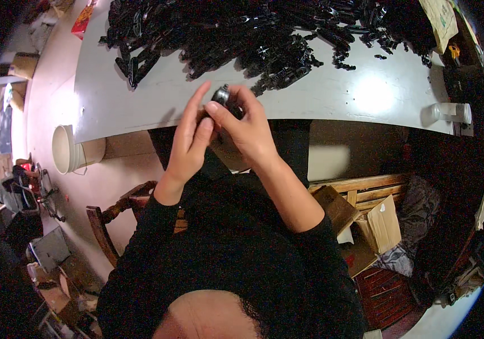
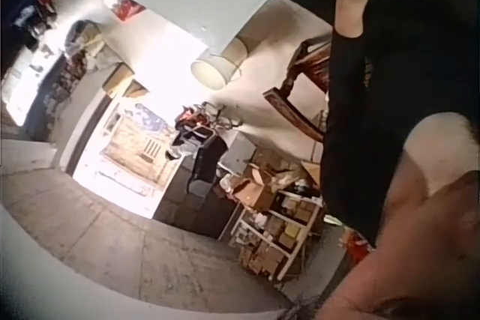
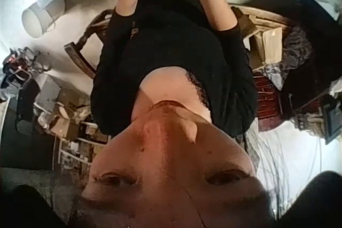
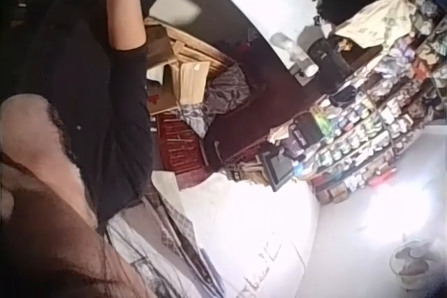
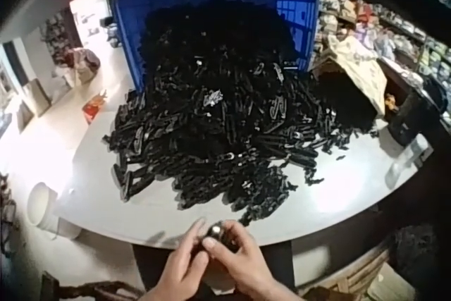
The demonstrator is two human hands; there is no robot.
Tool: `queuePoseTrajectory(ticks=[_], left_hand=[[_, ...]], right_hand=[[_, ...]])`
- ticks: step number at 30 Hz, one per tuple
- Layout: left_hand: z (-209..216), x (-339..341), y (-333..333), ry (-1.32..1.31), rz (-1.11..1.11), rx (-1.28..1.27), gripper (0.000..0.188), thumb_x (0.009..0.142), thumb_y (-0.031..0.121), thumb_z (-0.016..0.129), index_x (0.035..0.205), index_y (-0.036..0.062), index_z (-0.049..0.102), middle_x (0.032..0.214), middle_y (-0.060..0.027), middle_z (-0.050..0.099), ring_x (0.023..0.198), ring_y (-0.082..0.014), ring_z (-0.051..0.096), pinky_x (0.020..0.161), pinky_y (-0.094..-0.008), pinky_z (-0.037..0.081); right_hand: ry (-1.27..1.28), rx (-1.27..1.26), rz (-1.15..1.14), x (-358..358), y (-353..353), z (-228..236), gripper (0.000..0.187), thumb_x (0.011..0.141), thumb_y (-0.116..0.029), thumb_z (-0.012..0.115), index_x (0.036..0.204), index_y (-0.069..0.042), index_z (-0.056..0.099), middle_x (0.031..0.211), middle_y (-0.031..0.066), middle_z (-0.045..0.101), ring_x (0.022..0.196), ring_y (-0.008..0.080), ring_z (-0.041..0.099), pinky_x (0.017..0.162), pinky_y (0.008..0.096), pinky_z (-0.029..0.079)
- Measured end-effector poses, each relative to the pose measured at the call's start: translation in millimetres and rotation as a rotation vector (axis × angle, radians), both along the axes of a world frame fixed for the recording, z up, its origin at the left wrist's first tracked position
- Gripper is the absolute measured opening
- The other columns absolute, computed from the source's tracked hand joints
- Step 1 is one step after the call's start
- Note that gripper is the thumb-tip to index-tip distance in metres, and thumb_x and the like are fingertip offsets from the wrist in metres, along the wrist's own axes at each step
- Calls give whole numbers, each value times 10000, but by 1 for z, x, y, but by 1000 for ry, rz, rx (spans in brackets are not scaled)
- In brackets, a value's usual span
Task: Assembling small black plastic components by hand at a workstation.
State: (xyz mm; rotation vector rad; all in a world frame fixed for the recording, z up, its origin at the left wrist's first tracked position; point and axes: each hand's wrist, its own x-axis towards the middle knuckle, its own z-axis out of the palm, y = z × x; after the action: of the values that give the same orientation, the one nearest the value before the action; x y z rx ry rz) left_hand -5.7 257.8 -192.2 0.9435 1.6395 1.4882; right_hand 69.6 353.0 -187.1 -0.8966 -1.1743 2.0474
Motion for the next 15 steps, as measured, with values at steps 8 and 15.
queuePoseTrajectory(ticks=[8, 15], left_hand=[[-24, 7, -19, -30, -218, -157, 564, 874, 112, 501, 1385, 124, 264, 997, -80, 563, 783, -138, 537, 735, -268, 452], [-30, -53, 14, 791, 215, -94, 230, 772, 80, 610, 998, 53, 585, 890, -78, 563, 767, -206, 568, 651, -295, 460]], right_hand=[[-143, 41, 396, 43, 1, -34, 169, 789, -160, 656, 838, -24, 567, 696, -5, 551, 615, 47, 479, 551, 204, 377], [-430, 840, 227, 44, 27, -35, 152, 810, -82, 580, 936, -2, 603, 816, 80, 569, 640, 135, 537, 600, 260, 432]])
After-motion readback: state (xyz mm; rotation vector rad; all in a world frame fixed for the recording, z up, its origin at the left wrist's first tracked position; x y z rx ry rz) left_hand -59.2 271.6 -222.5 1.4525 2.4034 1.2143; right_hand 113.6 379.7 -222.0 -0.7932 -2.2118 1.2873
